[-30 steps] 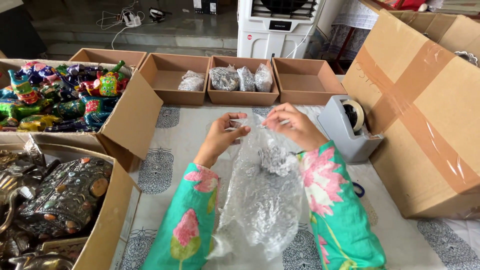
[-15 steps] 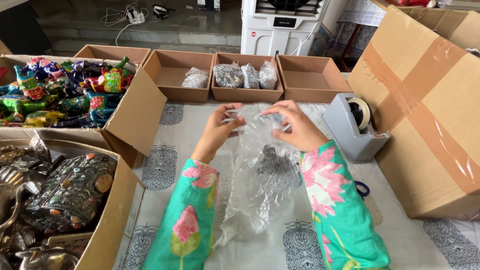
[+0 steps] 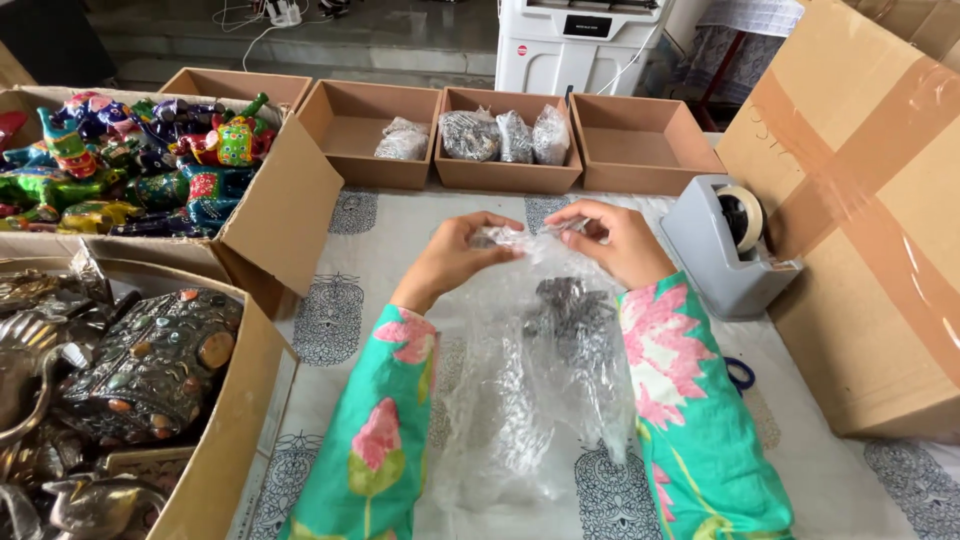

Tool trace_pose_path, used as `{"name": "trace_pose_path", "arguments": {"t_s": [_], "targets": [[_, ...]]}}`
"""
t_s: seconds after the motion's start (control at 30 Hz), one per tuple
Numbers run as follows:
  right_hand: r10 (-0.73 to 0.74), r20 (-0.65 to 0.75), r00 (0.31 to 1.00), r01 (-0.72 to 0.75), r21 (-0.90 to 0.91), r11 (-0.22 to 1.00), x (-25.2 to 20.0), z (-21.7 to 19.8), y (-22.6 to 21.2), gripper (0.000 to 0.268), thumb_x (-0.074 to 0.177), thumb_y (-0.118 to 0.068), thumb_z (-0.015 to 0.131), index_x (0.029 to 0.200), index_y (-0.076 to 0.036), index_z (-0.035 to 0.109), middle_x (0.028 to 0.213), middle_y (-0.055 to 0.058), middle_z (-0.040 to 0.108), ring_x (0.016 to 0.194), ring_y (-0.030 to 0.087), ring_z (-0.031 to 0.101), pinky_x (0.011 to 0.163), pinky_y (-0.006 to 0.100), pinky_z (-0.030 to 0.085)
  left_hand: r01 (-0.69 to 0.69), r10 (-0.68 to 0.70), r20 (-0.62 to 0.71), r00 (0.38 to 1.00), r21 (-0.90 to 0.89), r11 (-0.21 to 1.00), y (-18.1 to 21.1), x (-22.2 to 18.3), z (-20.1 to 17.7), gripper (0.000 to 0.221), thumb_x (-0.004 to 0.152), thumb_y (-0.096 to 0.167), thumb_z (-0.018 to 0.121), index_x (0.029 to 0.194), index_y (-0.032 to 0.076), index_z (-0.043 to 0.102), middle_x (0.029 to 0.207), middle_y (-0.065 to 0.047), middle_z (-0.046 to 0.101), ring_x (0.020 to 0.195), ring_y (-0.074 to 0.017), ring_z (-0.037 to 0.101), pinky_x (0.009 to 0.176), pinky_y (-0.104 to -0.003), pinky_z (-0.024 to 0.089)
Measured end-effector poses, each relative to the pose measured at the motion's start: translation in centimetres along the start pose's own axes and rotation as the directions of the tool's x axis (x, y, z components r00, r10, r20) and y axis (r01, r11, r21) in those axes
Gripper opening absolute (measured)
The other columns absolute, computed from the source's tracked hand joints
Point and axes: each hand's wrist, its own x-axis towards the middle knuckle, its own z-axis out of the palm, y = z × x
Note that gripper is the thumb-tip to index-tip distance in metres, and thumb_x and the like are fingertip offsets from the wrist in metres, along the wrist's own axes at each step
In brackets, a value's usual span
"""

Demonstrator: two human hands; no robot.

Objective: The person takes metal animal figurines from a large cardboard box, wraps each one in bubble wrap by hand, and places the wrapped figurines into smaller cardboard trays on the table. At one point they use scissors to cut a piece of bubble wrap before wrapping another figurine.

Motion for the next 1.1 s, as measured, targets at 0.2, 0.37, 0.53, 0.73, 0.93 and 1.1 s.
{"name": "trace_pose_path", "arguments": {"t_s": [0.2, 0.37, 0.53, 0.73, 0.93, 1.1], "targets": [[0.053, -0.056, 0.997, -0.048, 0.088, 0.995, 0.0, -0.6, 1.6, 0.025, 0.087, -0.005, 0.076, 0.111, -0.006, 0.075, 0.103, 0.004, 0.078, 0.091, 0.011, 0.072, 0.080, 0.027, 0.057, 0.071, -0.094, -0.114, 0.989, -0.196, 0.978, -3.0, 1.3, -0.4, 0.022, 0.095, 0.019, 0.071, 0.106, 0.001, 0.074, 0.100, -0.004, 0.080, 0.089, -0.0107, 0.074, 0.075, -0.028, 0.061], [0.027, -0.041, 0.999, -0.016, 0.250, 0.968, 0.1, -1.6, 3.5, 0.020, 0.090, -0.003, 0.072, 0.110, -0.001, 0.072, 0.107, 0.004, 0.076, 0.099, 0.011, 0.072, 0.087, 0.027, 0.057, 0.118, -0.177, -0.221, 0.959, -0.258, 0.959, -0.6, 0.5, -0.5, 0.021, 0.100, 0.021, 0.066, 0.103, 0.001, 0.073, 0.100, -0.003, 0.078, 0.090, -0.0080, 0.074, 0.073, -0.026, 0.061], [0.020, -0.025, 0.999, -0.007, 0.444, 0.896, 0.2, -1.4, 6.6, 0.010, 0.097, -0.002, 0.068, 0.106, -0.002, 0.064, 0.103, 0.003, 0.071, 0.095, 0.009, 0.067, 0.083, 0.027, 0.057, -0.069, 0.026, -0.173, 0.985, -0.250, 0.966, -0.6, 0.2, -0.8, 0.036, 0.087, 0.008, 0.074, 0.122, 0.006, 0.063, 0.111, -0.002, 0.071, 0.091, -0.0084, 0.069, 0.075, -0.027, 0.062], [0.208, 0.122, 0.971, -0.239, 0.386, 0.891, -0.1, -1.3, 3.0, 0.028, 0.100, -0.014, 0.068, 0.124, -0.002, 0.075, 0.099, 0.003, 0.072, 0.091, 0.010, 0.066, 0.083, 0.028, 0.057, 0.108, -0.108, 0.005, 0.994, -0.103, 0.989, 4.0, -0.9, -0.4, 0.032, 0.087, 0.025, 0.078, 0.113, 0.008, 0.068, 0.097, 0.004, 0.070, 0.074, -0.0040, 0.063, 0.060, -0.021, 0.050], [-0.007, 0.300, 0.954, -0.089, 0.304, 0.949, 0.0, -1.6, 2.5, 0.053, 0.091, -0.018, 0.074, 0.141, -0.006, 0.060, 0.134, 0.004, 0.060, 0.102, 0.011, 0.066, 0.088, 0.026, 0.057, 0.042, -0.046, -0.128, 0.991, -0.034, 0.999, 1.3, -0.1, 0.1, 0.034, 0.097, 0.038, 0.074, 0.097, 0.004, 0.076, 0.079, 0.003, 0.074, 0.057, -0.0023, 0.048, 0.051, -0.021, 0.039], [0.130, 0.335, 0.933, -0.211, 0.218, 0.953, -0.7, -1.7, -0.3, 0.079, 0.079, -0.008, 0.081, 0.150, -0.012, 0.048, 0.143, 0.003, 0.050, 0.101, 0.013, 0.062, 0.084, 0.029, 0.056, 0.043, -0.075, -0.257, 0.963, -0.128, 0.991, 2.4, -0.3, -0.2, 0.033, 0.095, 0.038, 0.070, 0.101, 0.006, 0.071, 0.077, 0.002, 0.075, 0.049, -0.0008, 0.045, 0.044, -0.020, 0.036]]}}
